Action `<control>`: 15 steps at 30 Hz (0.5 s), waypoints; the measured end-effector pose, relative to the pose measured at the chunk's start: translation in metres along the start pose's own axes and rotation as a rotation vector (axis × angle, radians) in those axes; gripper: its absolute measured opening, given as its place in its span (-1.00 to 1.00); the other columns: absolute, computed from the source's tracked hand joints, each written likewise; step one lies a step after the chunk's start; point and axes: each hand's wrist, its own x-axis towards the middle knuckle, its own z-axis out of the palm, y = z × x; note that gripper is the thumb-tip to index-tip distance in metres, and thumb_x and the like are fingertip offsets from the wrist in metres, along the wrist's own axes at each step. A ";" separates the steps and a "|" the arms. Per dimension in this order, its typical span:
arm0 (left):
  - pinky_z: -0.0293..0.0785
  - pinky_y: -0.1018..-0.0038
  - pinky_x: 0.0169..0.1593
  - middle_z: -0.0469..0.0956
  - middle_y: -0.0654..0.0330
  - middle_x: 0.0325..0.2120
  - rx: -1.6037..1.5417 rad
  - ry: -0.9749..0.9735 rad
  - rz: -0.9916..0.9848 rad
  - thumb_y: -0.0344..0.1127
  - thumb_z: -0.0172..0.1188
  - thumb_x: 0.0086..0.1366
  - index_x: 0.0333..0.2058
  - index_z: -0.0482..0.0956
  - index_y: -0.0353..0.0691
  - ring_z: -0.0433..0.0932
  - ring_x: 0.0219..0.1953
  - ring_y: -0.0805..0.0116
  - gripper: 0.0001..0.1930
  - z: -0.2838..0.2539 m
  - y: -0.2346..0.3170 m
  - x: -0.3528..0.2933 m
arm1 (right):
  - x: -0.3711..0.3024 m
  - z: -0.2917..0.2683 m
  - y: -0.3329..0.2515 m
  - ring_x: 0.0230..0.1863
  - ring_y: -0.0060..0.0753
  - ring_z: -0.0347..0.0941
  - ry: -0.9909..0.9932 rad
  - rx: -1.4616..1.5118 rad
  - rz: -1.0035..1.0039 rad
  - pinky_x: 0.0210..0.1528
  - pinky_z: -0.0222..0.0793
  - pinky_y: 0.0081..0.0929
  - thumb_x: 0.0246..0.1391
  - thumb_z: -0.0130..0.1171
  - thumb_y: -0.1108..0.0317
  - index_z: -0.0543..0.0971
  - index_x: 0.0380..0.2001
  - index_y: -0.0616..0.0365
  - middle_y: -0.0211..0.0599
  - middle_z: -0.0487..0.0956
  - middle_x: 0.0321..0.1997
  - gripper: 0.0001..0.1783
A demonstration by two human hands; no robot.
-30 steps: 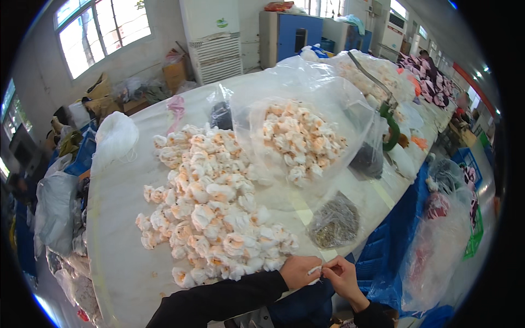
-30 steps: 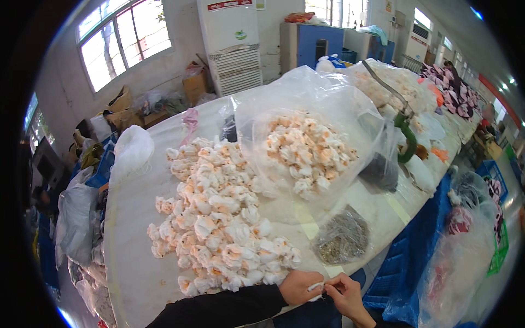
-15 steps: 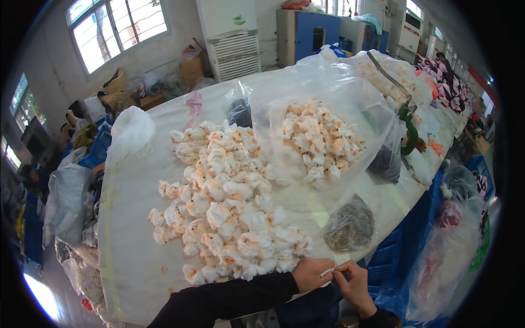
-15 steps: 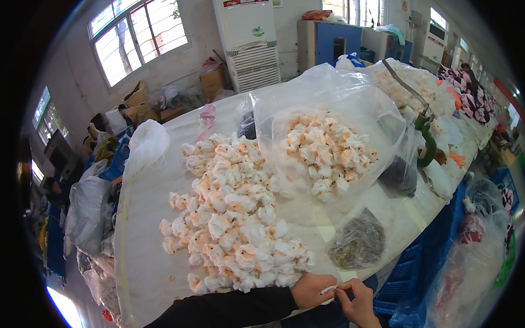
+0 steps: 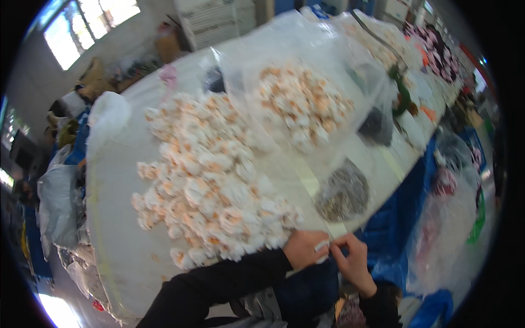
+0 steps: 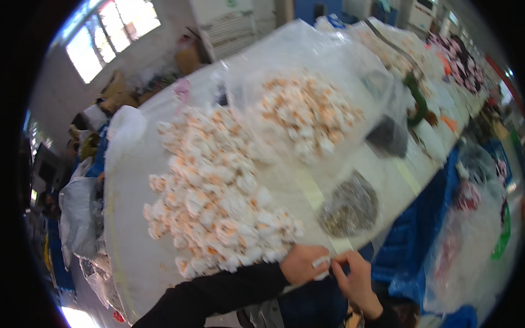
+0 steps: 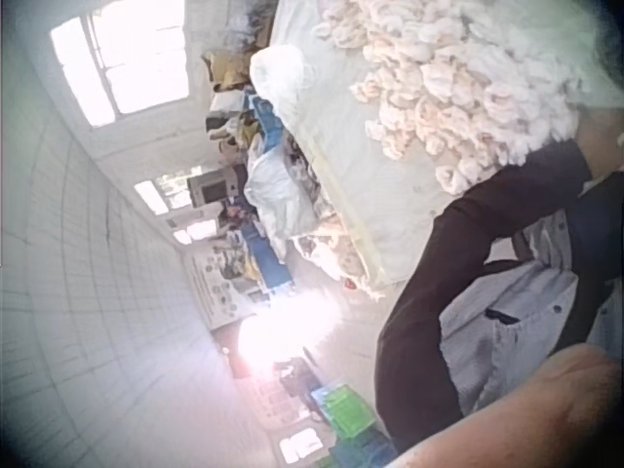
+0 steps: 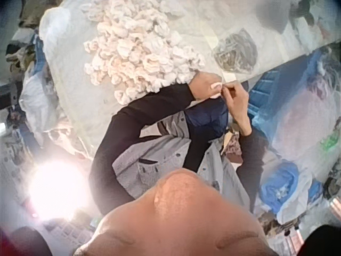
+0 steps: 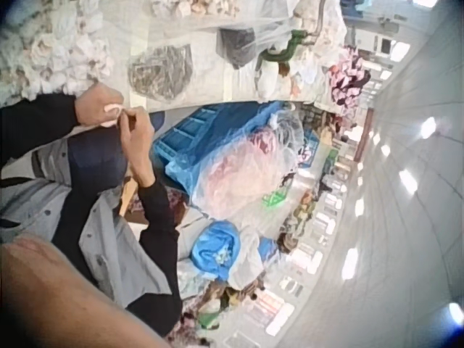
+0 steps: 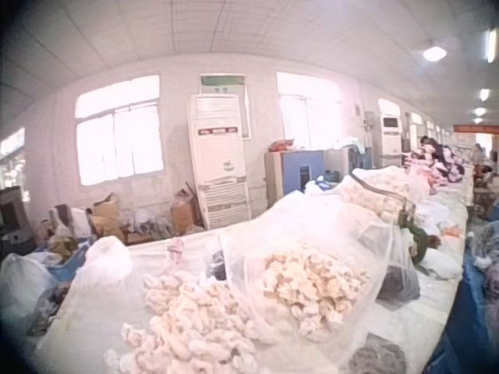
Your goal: The person repeatedly picks up small white stuffed duck toys and inserts small dark beads into them by hand. The person places the finished items back onto a pile on the table. The work is performed at a table in a workshop with other workers visible in the background.
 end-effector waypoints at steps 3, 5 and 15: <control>0.52 0.11 -0.28 0.55 -0.09 -0.41 -0.019 -0.037 -0.007 -0.34 0.34 0.20 -0.29 0.59 -0.25 0.58 -0.31 -0.24 -0.84 -0.001 0.002 0.007 | 0.006 -0.005 0.006 -0.33 -0.07 0.61 -0.036 0.017 -0.028 -0.26 0.48 -0.31 0.10 0.36 0.55 0.63 -0.33 0.25 -0.12 0.62 -0.37 -0.91; 0.50 0.11 -0.29 0.54 -0.09 -0.42 0.001 -0.034 0.014 -0.36 0.31 0.22 -0.31 0.57 -0.26 0.57 -0.32 -0.26 -0.86 -0.003 0.005 0.010 | 0.007 -0.007 0.008 -0.34 -0.09 0.59 -0.061 0.030 -0.023 -0.26 0.46 -0.27 0.12 0.34 0.53 0.62 -0.33 0.23 -0.13 0.58 -0.39 -0.92; 0.49 0.24 -0.37 0.55 0.03 -0.48 -0.066 -0.103 -0.060 -0.42 0.27 0.21 -0.37 0.60 -0.25 0.58 -0.46 -0.03 -0.95 -0.005 0.015 0.015 | 0.010 -0.019 0.013 -0.39 -0.45 0.59 -0.196 0.329 0.135 -0.29 0.46 -0.47 0.22 0.32 0.49 0.56 -0.30 0.25 -0.22 0.62 -0.41 -0.89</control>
